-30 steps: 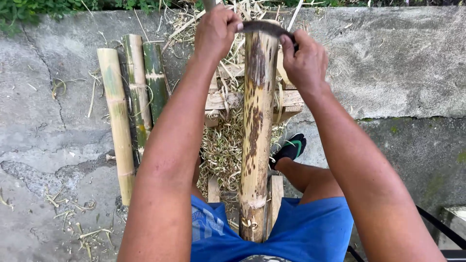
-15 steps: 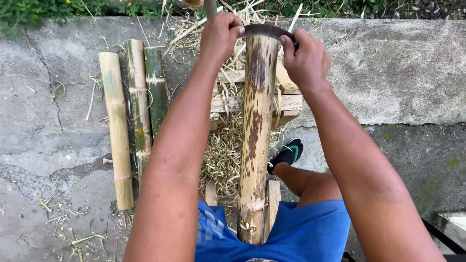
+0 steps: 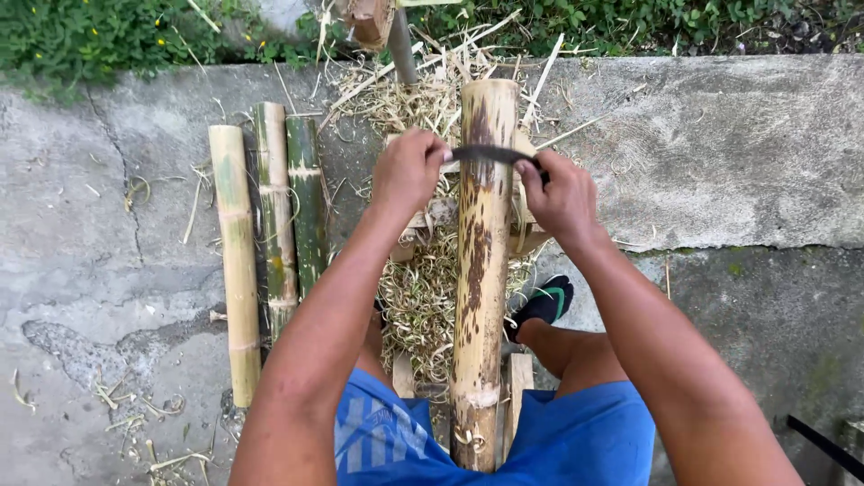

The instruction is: Using a curved blade to scrape the outer layer off a bamboo pole.

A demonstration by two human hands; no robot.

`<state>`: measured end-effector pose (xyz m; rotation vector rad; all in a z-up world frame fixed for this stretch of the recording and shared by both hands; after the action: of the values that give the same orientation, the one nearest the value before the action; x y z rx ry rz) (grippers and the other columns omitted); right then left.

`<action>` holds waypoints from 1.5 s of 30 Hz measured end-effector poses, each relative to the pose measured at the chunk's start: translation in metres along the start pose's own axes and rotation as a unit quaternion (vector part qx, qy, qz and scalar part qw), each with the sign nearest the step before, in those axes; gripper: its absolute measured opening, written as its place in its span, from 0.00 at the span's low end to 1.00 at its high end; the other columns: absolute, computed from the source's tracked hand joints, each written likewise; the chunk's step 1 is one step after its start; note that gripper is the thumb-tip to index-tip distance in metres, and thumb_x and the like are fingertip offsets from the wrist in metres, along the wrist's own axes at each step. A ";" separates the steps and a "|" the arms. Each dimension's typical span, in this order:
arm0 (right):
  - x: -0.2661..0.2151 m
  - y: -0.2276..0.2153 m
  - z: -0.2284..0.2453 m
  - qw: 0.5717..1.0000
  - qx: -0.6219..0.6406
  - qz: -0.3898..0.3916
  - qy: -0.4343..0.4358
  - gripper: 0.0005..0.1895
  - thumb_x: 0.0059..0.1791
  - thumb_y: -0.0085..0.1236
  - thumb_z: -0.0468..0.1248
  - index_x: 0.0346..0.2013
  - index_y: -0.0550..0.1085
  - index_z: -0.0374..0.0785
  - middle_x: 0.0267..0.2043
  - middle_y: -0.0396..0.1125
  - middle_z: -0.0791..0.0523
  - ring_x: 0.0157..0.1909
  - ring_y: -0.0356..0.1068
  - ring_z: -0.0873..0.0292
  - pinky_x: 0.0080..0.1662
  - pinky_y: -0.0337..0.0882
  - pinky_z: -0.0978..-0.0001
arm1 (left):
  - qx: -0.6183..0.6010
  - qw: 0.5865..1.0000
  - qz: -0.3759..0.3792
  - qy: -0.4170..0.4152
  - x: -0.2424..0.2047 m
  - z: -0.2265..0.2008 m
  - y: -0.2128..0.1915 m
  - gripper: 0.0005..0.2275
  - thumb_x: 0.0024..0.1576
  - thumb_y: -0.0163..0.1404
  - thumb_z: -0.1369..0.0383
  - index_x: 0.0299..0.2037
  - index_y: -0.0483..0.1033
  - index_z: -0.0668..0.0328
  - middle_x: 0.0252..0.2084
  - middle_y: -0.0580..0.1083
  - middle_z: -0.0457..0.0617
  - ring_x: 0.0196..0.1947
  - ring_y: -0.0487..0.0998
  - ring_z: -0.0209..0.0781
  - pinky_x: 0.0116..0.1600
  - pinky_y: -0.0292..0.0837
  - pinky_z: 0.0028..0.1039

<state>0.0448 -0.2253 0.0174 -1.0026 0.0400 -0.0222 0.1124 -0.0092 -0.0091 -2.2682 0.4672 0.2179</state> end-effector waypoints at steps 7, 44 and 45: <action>0.057 0.015 -0.037 0.983 0.123 -0.066 0.121 0.20 0.59 0.49 0.48 0.30 0.70 0.39 0.20 0.63 0.59 0.19 0.56 0.63 0.23 0.56 0.62 | 0.060 0.995 -0.072 0.027 0.104 -0.034 -0.022 0.06 0.59 0.55 0.65 0.30 0.79 0.53 0.34 0.72 0.44 0.35 0.71 0.40 0.37 0.71 0.33; 0.029 0.009 -0.021 0.981 0.126 0.006 0.146 0.16 0.59 0.44 0.44 0.32 0.71 0.39 0.18 0.61 0.61 0.13 0.48 0.69 0.16 0.48 0.71 | 0.069 0.992 -0.027 0.101 0.077 -0.039 -0.017 0.08 0.56 0.55 0.65 0.28 0.81 0.58 0.29 0.75 0.47 0.20 0.66 0.31 0.19 0.58 0.22; 0.037 0.008 -0.024 0.982 0.115 0.003 0.150 0.16 0.59 0.44 0.44 0.32 0.71 0.40 0.18 0.61 0.62 0.13 0.49 0.69 0.16 0.48 0.71 | 0.046 0.998 -0.002 0.047 0.084 -0.032 -0.015 0.07 0.59 0.53 0.65 0.32 0.80 0.58 0.28 0.74 0.47 0.19 0.66 0.32 0.19 0.59 0.24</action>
<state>0.0804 -0.2421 -0.0029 -0.7609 0.3088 -0.1694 0.1955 -0.0454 -0.0027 -2.1952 0.5121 0.0860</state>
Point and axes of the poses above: each hand's wrist, its own x-axis towards the middle knuckle, its own y-axis out of the palm, z = x × y, the point moved 10 cm from there along x, towards the middle knuckle
